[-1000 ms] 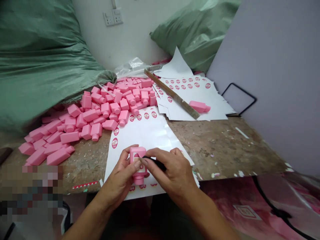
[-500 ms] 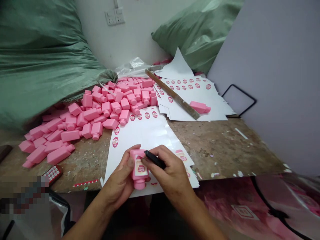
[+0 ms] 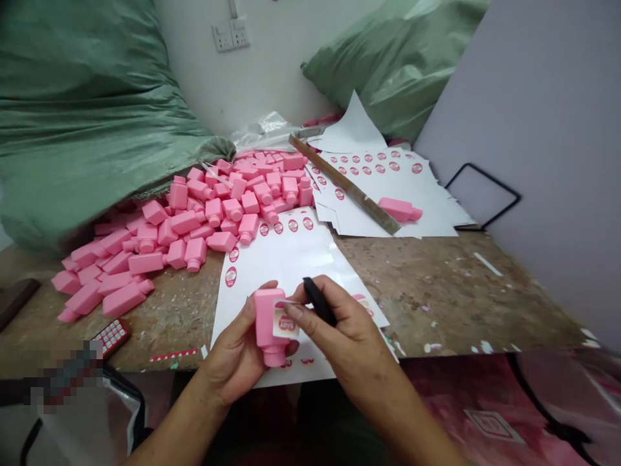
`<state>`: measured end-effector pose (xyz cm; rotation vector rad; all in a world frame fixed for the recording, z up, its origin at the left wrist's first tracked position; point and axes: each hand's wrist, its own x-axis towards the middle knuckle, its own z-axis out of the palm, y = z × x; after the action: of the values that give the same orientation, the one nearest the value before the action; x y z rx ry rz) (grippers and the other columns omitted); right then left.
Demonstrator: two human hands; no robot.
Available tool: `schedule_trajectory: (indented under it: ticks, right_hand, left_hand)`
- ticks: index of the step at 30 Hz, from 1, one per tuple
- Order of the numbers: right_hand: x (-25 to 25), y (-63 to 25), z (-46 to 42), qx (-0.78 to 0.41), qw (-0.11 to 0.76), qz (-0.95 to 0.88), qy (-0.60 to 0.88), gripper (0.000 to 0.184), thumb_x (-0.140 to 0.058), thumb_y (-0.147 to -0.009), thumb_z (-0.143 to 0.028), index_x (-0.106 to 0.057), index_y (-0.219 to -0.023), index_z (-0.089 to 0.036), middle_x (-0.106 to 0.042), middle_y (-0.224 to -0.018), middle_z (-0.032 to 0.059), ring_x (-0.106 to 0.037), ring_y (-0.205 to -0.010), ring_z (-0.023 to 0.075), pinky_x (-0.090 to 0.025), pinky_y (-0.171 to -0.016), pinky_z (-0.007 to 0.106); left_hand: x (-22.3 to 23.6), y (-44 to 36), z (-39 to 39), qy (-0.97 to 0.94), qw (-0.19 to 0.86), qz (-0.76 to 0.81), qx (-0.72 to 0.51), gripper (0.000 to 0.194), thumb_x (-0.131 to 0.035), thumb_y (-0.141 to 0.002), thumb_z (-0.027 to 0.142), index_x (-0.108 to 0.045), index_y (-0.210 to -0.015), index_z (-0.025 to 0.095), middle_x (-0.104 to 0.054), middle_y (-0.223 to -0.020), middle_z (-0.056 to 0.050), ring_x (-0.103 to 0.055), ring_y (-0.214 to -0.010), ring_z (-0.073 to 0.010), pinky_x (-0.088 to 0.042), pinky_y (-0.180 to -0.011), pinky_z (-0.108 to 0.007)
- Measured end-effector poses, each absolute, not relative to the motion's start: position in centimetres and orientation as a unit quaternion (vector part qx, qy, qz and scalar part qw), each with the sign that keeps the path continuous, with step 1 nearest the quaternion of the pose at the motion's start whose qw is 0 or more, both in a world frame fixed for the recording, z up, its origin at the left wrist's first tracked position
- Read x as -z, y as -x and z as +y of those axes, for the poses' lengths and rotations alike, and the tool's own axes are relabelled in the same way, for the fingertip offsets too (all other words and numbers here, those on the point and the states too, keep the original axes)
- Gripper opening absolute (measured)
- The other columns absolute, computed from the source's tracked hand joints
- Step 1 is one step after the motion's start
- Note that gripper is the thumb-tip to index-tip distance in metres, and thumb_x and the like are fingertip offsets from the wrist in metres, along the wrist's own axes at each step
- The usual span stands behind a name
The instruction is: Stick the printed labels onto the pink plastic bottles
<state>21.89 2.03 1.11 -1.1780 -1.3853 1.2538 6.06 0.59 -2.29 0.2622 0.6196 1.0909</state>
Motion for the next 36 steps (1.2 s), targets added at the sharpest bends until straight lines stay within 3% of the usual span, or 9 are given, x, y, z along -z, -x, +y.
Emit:
schedule_trajectory:
  ticks: [4,7,9,24,29,33,36]
  right_hand:
    - [-0.7,-21.4,2.0,-0.485,0.428,-0.582,0.492,0.017,-0.068,-0.081,-0.039,-0.063,-0.088,-0.023,-0.058,-0.073,-0.0024,-0.054,-0.066,0.0134,-0.044,-0.059,0.024]
    - [-0.1,-21.3,2.0,-0.487,0.434,-0.565,0.505,0.045,-0.069,-0.079,-0.038,-0.058,-0.121,-0.028,-0.062,-0.081,-0.0011,-0.059,-0.073,0.0166,-0.047,-0.06,0.027]
    - [0.1,-21.1,2.0,-0.483,0.44,-0.556,0.514,0.057,-0.068,-0.078,-0.038,-0.05,-0.132,-0.029,-0.063,-0.083,-0.0001,-0.06,-0.073,0.0177,-0.046,-0.057,0.028]
    - [0.0,-20.3,2.2,-0.428,0.436,-0.578,0.541,0.047,-0.063,-0.078,-0.038,-0.054,-0.123,-0.025,-0.063,-0.074,-0.0009,-0.06,-0.062,0.017,-0.049,-0.057,0.029]
    - [0.6,-20.2,1.9,-0.335,0.422,-0.63,0.559,0.039,-0.061,-0.083,-0.038,-0.057,-0.119,-0.026,-0.066,-0.078,0.0003,-0.062,-0.065,0.0182,-0.049,-0.059,0.03]
    - [1.4,-20.2,1.9,-0.219,0.402,-0.689,0.562,0.026,-0.058,-0.085,-0.037,-0.064,-0.108,-0.025,-0.071,-0.089,0.0043,-0.064,-0.073,0.0224,-0.048,-0.065,0.035]
    - [1.5,-20.7,2.3,-0.201,0.427,-0.683,0.558,0.022,-0.059,-0.086,-0.039,-0.066,-0.099,-0.023,-0.071,-0.09,0.0057,-0.064,-0.079,0.023,-0.047,-0.069,0.035]
  left_hand:
    - [2.3,-6.5,0.6,-0.139,0.784,0.305,-0.522,0.035,-0.053,-0.093,0.037,-0.046,-0.124,0.022,-0.065,-0.107,-0.007,-0.065,-0.086,-0.0167,-0.054,-0.073,-0.033]
    - [2.4,-6.9,0.6,-0.153,0.765,0.318,-0.538,0.036,-0.053,-0.093,0.037,-0.046,-0.124,0.021,-0.066,-0.107,-0.007,-0.065,-0.091,-0.0171,-0.051,-0.076,-0.03]
    - [2.5,-7.0,0.6,-0.165,0.756,0.324,-0.543,0.037,-0.054,-0.092,0.039,-0.047,-0.124,0.021,-0.065,-0.108,-0.007,-0.065,-0.093,-0.0183,-0.05,-0.077,-0.03]
    - [2.7,-6.9,0.5,-0.211,0.743,0.349,-0.53,0.042,-0.058,-0.089,0.046,-0.047,-0.124,0.025,-0.064,-0.105,-0.006,-0.063,-0.086,-0.0162,-0.047,-0.069,-0.026]
    - [2.1,-7.0,0.3,-0.254,0.744,0.357,-0.505,0.052,-0.068,-0.084,0.034,-0.041,-0.128,0.027,-0.062,-0.105,-0.004,-0.062,-0.083,-0.0151,-0.04,-0.057,-0.021]
    - [1.9,-7.1,0.1,-0.238,0.733,0.372,-0.518,0.052,-0.072,-0.079,0.028,-0.045,-0.123,0.025,-0.062,-0.102,-0.002,-0.061,-0.08,-0.0119,-0.044,-0.063,-0.021]
    - [1.7,-7.0,0.0,-0.199,0.735,0.376,-0.527,0.053,-0.075,-0.076,0.025,-0.048,-0.121,0.024,-0.063,-0.102,-0.003,-0.061,-0.085,-0.0129,-0.048,-0.071,-0.023]
